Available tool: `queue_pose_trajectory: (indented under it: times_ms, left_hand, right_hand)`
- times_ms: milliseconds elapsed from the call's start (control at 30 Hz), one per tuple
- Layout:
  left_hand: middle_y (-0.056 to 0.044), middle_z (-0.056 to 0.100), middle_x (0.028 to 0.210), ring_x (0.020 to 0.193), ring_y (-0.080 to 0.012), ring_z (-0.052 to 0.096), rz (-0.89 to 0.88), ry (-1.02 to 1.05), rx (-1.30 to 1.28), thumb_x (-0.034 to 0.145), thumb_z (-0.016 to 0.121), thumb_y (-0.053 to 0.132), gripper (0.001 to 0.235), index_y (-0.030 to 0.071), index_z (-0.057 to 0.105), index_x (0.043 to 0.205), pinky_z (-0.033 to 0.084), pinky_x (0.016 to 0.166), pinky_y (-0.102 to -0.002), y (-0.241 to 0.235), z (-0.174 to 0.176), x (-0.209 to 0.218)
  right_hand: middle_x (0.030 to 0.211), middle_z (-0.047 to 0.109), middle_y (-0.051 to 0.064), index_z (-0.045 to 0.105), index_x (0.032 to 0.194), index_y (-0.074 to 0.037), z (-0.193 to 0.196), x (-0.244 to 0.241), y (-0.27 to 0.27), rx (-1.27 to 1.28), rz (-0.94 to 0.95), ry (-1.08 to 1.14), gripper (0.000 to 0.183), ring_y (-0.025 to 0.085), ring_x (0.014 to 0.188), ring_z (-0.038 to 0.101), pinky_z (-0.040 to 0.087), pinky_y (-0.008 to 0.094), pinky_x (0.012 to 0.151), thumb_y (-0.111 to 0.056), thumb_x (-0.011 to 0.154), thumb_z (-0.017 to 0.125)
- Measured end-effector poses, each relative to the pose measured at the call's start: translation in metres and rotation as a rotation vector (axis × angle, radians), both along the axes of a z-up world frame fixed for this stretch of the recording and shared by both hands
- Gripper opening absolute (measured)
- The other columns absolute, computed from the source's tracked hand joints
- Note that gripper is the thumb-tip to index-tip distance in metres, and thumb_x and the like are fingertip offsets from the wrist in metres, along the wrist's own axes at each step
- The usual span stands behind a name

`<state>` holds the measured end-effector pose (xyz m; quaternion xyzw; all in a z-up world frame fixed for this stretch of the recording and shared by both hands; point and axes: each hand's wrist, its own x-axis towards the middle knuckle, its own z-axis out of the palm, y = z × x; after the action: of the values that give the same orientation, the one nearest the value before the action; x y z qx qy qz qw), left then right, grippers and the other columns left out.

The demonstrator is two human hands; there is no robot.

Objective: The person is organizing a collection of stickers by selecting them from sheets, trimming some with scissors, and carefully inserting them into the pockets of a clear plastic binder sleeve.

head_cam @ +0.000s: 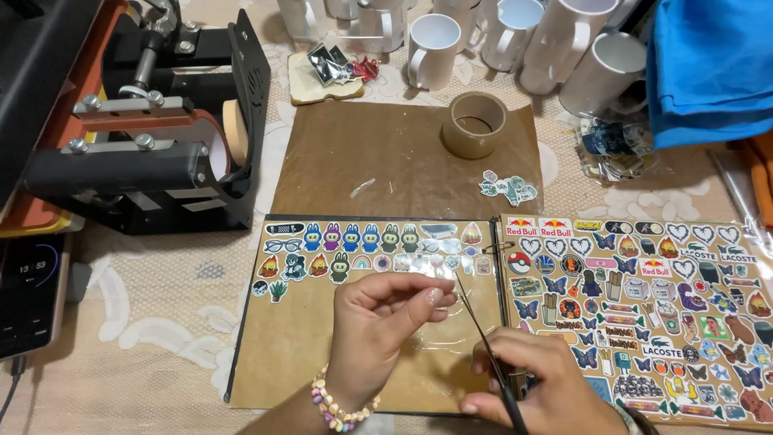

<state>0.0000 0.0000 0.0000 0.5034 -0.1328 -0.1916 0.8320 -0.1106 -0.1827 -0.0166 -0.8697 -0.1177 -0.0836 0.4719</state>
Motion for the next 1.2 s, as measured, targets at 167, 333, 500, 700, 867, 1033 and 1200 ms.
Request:
queue_pose_trajectory:
  times_ms: [167, 333, 500, 700, 867, 1033, 1200]
  left_hand:
    - [-0.026, 0.078, 0.090, 0.079, -0.0318, 0.079, 0.001, 0.078, -0.037, 0.084, 0.074, 0.003, 0.014, -0.006, 0.072, 0.093, 0.068, 0.067, -0.035, -0.002, -0.002, 0.001]
    - [-0.025, 0.078, 0.086, 0.077, -0.0310, 0.078, 0.000, 0.090, -0.047, 0.083, 0.076, 0.004, 0.016, -0.007, 0.073, 0.094, 0.069, 0.066, -0.036, -0.004, -0.006, 0.001]
    - [-0.023, 0.078, 0.086, 0.077, -0.0293, 0.078, -0.020, 0.076, -0.039, 0.083, 0.076, 0.003, 0.014, -0.007, 0.074, 0.093, 0.069, 0.066, -0.036, -0.005, -0.006, 0.000]
    - [-0.022, 0.077, 0.085, 0.078, -0.0298, 0.078, -0.005, 0.086, -0.030, 0.083, 0.076, 0.003, 0.015, -0.007, 0.074, 0.093, 0.070, 0.066, -0.037, -0.006, -0.009, 0.000]
    - [-0.022, 0.078, 0.086, 0.078, -0.0279, 0.078, -0.010, 0.077, -0.028, 0.083, 0.076, 0.003, 0.014, -0.007, 0.075, 0.093, 0.069, 0.066, -0.035, -0.007, -0.006, -0.001]
    - [-0.022, 0.078, 0.086, 0.079, -0.0275, 0.078, -0.016, 0.065, -0.031, 0.084, 0.075, 0.002, 0.013, -0.006, 0.075, 0.094, 0.069, 0.066, -0.034, -0.007, -0.009, -0.001]
    - [-0.022, 0.078, 0.086, 0.076, -0.0264, 0.077, -0.007, 0.081, -0.027, 0.083, 0.076, 0.002, 0.015, -0.007, 0.076, 0.095, 0.069, 0.067, -0.035, -0.008, -0.009, -0.002]
  right_hand:
    - [0.069, 0.063, 0.000, 0.067, 0.078, -0.011, 0.005, 0.001, 0.003, 0.029, 0.002, 0.014, 0.034, 0.011, 0.060, 0.058, 0.046, 0.024, 0.055, -0.037, 0.076, 0.088]
    - [0.068, 0.063, 0.001, 0.066, 0.076, -0.009, 0.008, 0.003, 0.004, 0.045, 0.012, -0.006, 0.035, 0.012, 0.058, 0.058, 0.047, 0.024, 0.055, -0.036, 0.075, 0.090]
    - [0.070, 0.073, -0.002, 0.073, 0.078, -0.012, 0.008, 0.004, 0.003, 0.021, -0.015, 0.019, 0.031, 0.009, 0.060, 0.067, 0.051, 0.023, 0.056, -0.039, 0.074, 0.088]
    - [0.071, 0.073, -0.003, 0.072, 0.080, -0.013, -0.002, 0.002, 0.000, 0.019, -0.029, 0.011, 0.030, 0.009, 0.061, 0.068, 0.052, 0.023, 0.057, -0.038, 0.074, 0.087]
    - [0.073, 0.074, -0.003, 0.073, 0.081, -0.013, -0.003, 0.002, 0.000, 0.024, -0.041, 0.019, 0.031, 0.009, 0.063, 0.069, 0.053, 0.023, 0.059, -0.038, 0.073, 0.088]
    - [0.073, 0.074, -0.003, 0.073, 0.081, -0.013, -0.005, 0.001, -0.001, 0.015, -0.041, 0.010, 0.031, 0.009, 0.062, 0.069, 0.053, 0.023, 0.058, -0.040, 0.073, 0.088]
    - [0.069, 0.074, -0.004, 0.074, 0.079, -0.014, -0.009, 0.000, -0.001, -0.012, -0.093, -0.005, 0.031, 0.008, 0.058, 0.067, 0.052, 0.022, 0.057, -0.040, 0.071, 0.088]
